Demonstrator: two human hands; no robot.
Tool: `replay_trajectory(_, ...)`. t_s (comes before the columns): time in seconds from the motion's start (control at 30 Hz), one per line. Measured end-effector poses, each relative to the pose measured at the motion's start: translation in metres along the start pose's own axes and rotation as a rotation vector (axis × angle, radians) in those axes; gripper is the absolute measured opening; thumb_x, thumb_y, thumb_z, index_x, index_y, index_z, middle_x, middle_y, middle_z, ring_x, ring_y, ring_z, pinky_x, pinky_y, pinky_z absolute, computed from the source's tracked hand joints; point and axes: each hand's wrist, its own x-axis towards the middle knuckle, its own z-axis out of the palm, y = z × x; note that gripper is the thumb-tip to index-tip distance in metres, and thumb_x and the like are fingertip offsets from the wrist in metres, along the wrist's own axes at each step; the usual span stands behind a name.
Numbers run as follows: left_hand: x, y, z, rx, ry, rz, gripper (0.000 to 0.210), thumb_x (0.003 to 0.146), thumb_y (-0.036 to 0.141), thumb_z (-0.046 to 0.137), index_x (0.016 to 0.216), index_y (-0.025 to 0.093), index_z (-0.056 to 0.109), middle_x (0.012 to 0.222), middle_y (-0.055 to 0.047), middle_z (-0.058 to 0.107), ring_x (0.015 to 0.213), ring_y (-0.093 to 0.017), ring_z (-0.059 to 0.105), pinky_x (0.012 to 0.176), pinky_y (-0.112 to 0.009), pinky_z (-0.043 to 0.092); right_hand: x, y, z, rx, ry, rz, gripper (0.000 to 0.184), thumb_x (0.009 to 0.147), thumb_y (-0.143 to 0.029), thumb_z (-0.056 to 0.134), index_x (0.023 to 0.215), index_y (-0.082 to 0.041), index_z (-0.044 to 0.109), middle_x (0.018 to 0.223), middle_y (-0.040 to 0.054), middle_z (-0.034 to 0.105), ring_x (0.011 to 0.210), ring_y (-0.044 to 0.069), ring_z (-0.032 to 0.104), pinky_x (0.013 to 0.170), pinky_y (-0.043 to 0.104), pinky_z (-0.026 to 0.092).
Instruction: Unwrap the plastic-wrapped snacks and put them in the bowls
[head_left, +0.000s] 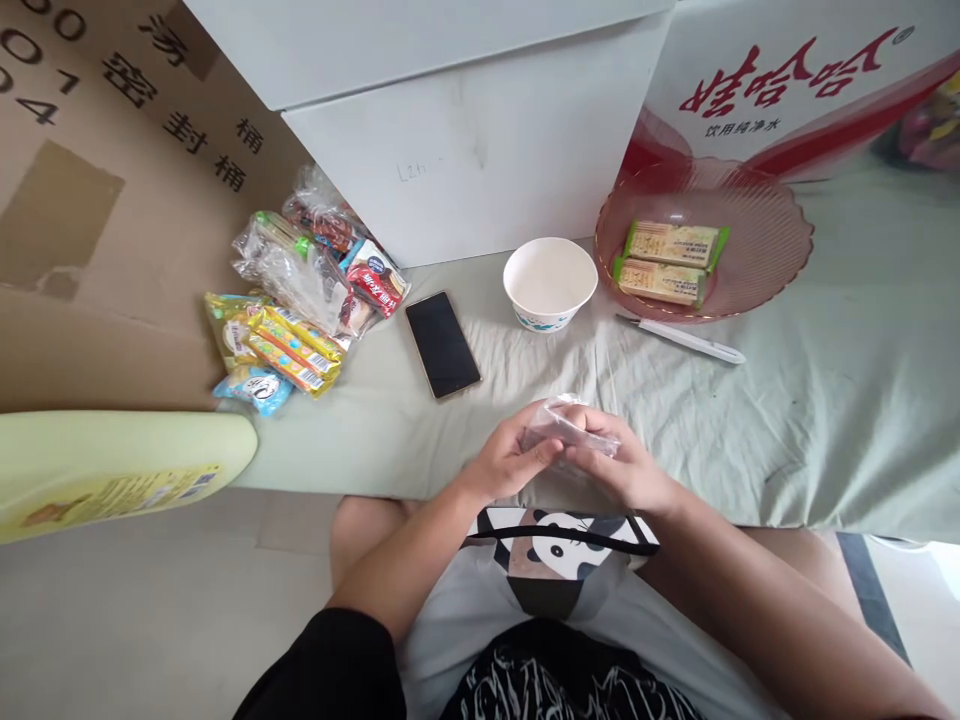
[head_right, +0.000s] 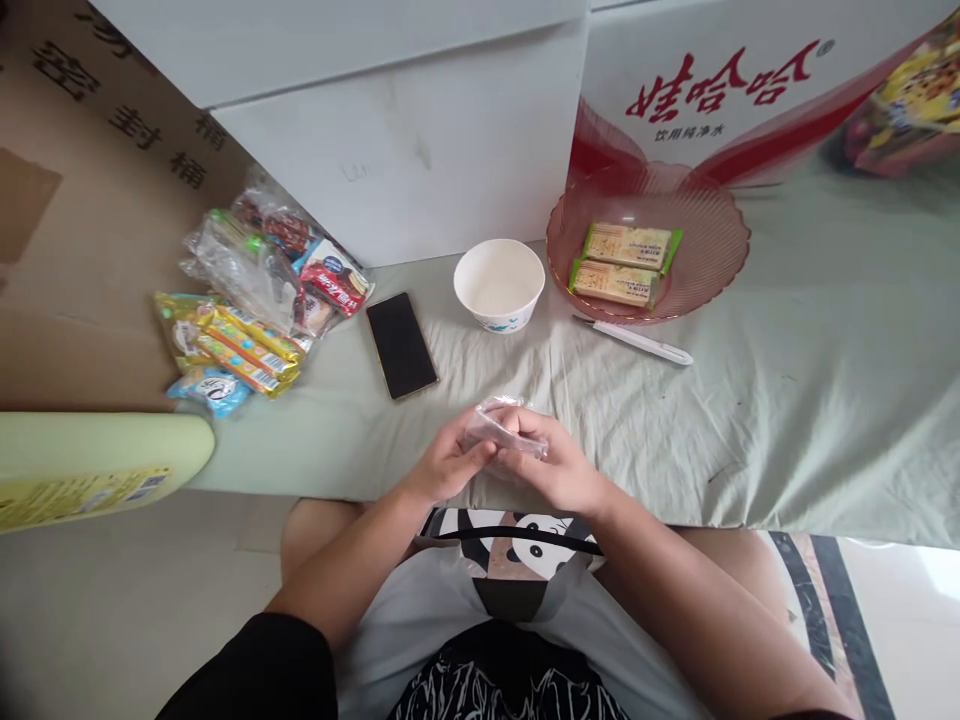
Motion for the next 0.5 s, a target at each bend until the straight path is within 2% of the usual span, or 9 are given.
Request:
replay_trajectory(0.07,0.001,0.001,-0.004,-0.019,0.095,-0.029,0.054,0.092,0.068,0.061,0.116,0.021,0.072,0.11,-0.011,0.074,0.105,-0.027,0.071,0.093,-0.037,0.056,0.002,0.002,-0.004,0.022,0.014,0.004,0.039,0.092,-0.06,0.065,0.082,-0.024,0.057,0.084,0.0033,0.063,0.076,0.019,0.058,0.07,0.034,0.049)
replay_trajectory(0.17,0.001,0.006,-0.022,0.19,0.479,0.091,0.034,0.091,0.054,0.069,0.097,0.021,0.073,0.105,-0.008,0.069,0.099,-0.023,0.067,0.089,-0.031,0.054,0.006,0.004,-0.016,-0.117,0.19,0.023,0.032,0.092,-0.056,0.065,0.094,-0.024,0.065,0.107,0.0077,0.071,0.099,0.023,0.064,0.084,0.036,0.051)
replay_trajectory(0.23,0.001,0.014,-0.04,0.342,0.726,0.181,0.021,0.089,0.042,0.074,0.09,0.022,0.07,0.094,-0.005,0.067,0.088,-0.019,0.064,0.082,-0.029,0.052,0.008,0.005,-0.022,-0.249,0.32,0.09,0.027,0.091,-0.05,0.064,0.093,-0.023,0.065,0.096,0.0061,0.071,0.089,0.021,0.064,0.08,0.034,0.05)
replay_trajectory(0.3,0.004,0.03,-0.056,0.448,0.884,0.267,0.014,0.086,0.031,0.076,0.087,0.022,0.066,0.081,0.0,0.062,0.077,-0.017,0.06,0.074,-0.028,0.049,0.01,0.005,-0.026,-0.351,0.36,0.138,0.024,0.09,-0.045,0.062,0.092,-0.022,0.064,0.083,0.003,0.066,0.075,0.018,0.06,0.072,0.032,0.048)
replay_trajectory(0.37,0.015,0.052,-0.068,0.561,0.942,0.4,0.016,0.082,0.023,0.077,0.079,0.023,0.061,0.078,0.0,0.058,0.077,-0.017,0.059,0.074,-0.028,0.049,0.01,0.003,-0.028,-0.415,0.331,0.121,0.021,0.089,-0.041,0.058,0.091,-0.021,0.063,0.085,0.0033,0.066,0.074,0.018,0.059,0.07,0.032,0.046)
replay_trajectory(0.4,0.026,0.064,-0.071,0.628,0.928,0.479,0.02,0.079,0.018,0.077,0.073,0.023,0.059,0.08,-0.001,0.057,0.083,-0.019,0.059,0.078,-0.03,0.049,0.009,0.002,-0.028,-0.441,0.311,0.094,0.019,0.089,-0.039,0.056,0.091,-0.021,0.063,0.088,0.0041,0.067,0.075,0.018,0.06,0.07,0.032,0.046)
replay_trajectory(0.47,0.057,0.086,-0.072,0.744,0.842,0.554,0.027,0.073,0.011,0.078,0.066,0.024,0.055,0.083,-0.003,0.053,0.094,-0.023,0.059,0.087,-0.033,0.051,0.008,-0.001,-0.029,-0.493,0.276,0.038,0.016,0.089,-0.037,0.054,0.091,-0.022,0.061,0.092,0.0053,0.068,0.077,0.018,0.061,0.07,0.032,0.045)
replay_trajectory(0.5,0.077,0.093,-0.071,0.79,0.761,0.518,0.028,0.072,0.01,0.078,0.066,0.024,0.055,0.082,-0.004,0.052,0.098,-0.025,0.059,0.09,-0.035,0.051,0.008,-0.003,-0.029,-0.515,0.261,0.018,0.015,0.09,-0.035,0.053,0.09,-0.022,0.061,0.093,0.0057,0.068,0.076,0.018,0.061,0.07,0.033,0.045)
